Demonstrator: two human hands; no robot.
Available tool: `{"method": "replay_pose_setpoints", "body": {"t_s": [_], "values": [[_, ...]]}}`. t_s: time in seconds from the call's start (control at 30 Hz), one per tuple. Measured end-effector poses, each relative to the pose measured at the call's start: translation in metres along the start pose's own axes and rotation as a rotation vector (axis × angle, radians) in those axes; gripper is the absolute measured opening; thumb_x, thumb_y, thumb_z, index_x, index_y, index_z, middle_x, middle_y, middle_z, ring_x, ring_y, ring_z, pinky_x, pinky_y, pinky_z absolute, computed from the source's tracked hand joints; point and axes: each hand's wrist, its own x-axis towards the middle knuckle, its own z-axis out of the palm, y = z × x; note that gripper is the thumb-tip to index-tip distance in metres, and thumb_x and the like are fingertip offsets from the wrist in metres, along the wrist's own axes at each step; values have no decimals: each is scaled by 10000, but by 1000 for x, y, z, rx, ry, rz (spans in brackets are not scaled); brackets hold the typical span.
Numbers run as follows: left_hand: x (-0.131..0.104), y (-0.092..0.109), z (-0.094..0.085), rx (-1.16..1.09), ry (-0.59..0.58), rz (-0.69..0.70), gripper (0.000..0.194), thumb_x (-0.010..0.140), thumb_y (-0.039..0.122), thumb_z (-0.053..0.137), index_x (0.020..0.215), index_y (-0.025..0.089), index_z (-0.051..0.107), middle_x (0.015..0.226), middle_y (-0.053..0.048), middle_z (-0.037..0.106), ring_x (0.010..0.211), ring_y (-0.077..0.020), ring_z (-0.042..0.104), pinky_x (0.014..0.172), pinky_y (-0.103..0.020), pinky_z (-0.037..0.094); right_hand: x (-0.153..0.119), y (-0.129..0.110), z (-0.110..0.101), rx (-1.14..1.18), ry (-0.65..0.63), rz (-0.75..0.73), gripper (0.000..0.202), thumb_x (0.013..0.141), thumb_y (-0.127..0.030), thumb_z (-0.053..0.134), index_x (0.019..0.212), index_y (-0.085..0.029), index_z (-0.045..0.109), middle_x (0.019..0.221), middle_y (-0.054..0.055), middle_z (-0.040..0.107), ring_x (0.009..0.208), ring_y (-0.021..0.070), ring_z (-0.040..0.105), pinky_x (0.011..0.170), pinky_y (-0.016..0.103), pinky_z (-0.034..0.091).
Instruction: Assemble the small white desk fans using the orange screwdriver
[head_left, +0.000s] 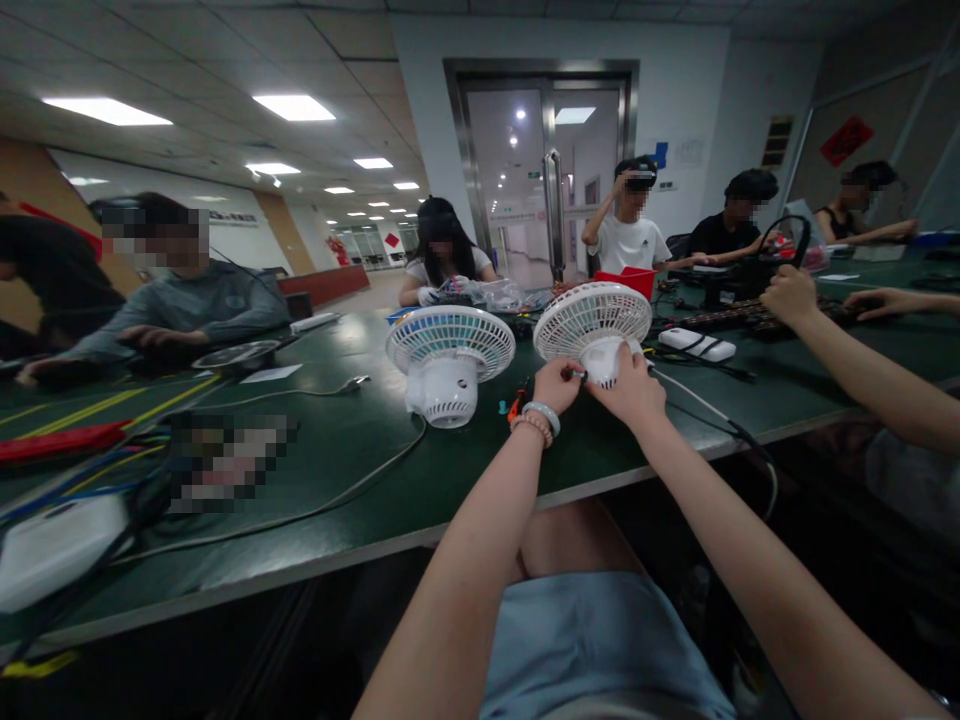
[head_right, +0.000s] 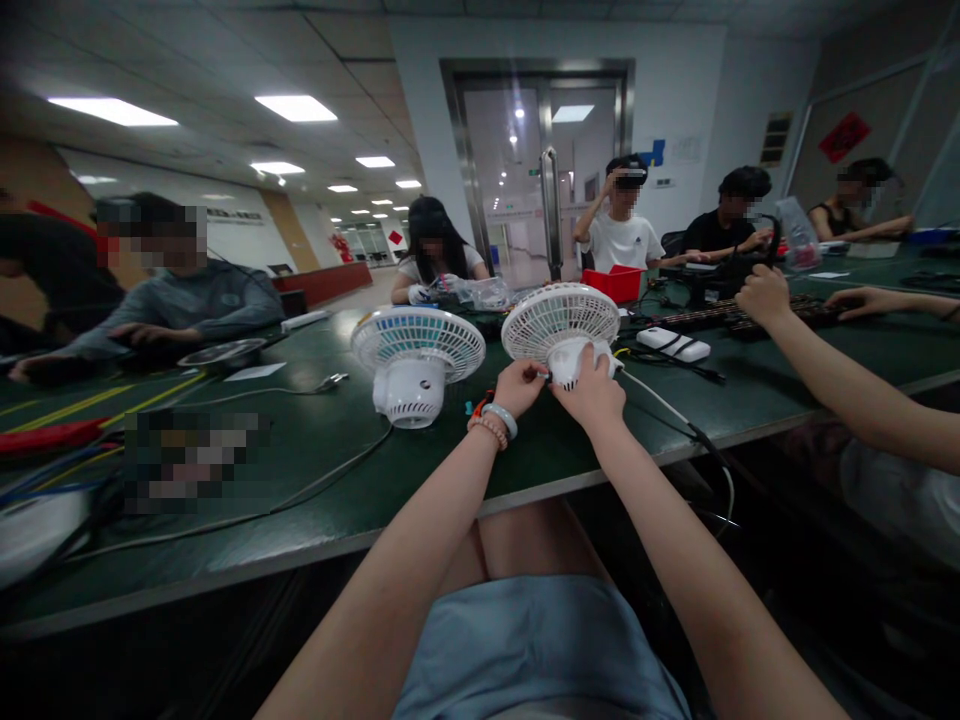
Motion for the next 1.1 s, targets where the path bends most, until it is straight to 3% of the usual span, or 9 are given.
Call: {"method": "replay_pose_setpoints", "body": {"t_s": [0.3, 1.1], "values": [[1, 1, -4, 73, -15, 135, 133, 643, 81, 561, 707, 163, 643, 775, -11, 648, 713, -113, 562, 734, -260, 470, 1, 1, 0, -4, -3, -2, 873, 724, -645, 428, 1397, -183, 117, 1293, 199, 339, 931, 309, 566, 747, 427, 453], [-6, 5, -2, 76, -32, 33, 91, 663, 143, 599, 733, 167, 651, 757, -5, 659, 697, -106, 577, 726, -245, 475, -3, 9, 2, -4, -23, -10, 899, 707, -683, 416, 1388, -188, 100, 1256, 202, 339, 915, 309, 559, 722, 414, 445]]}}
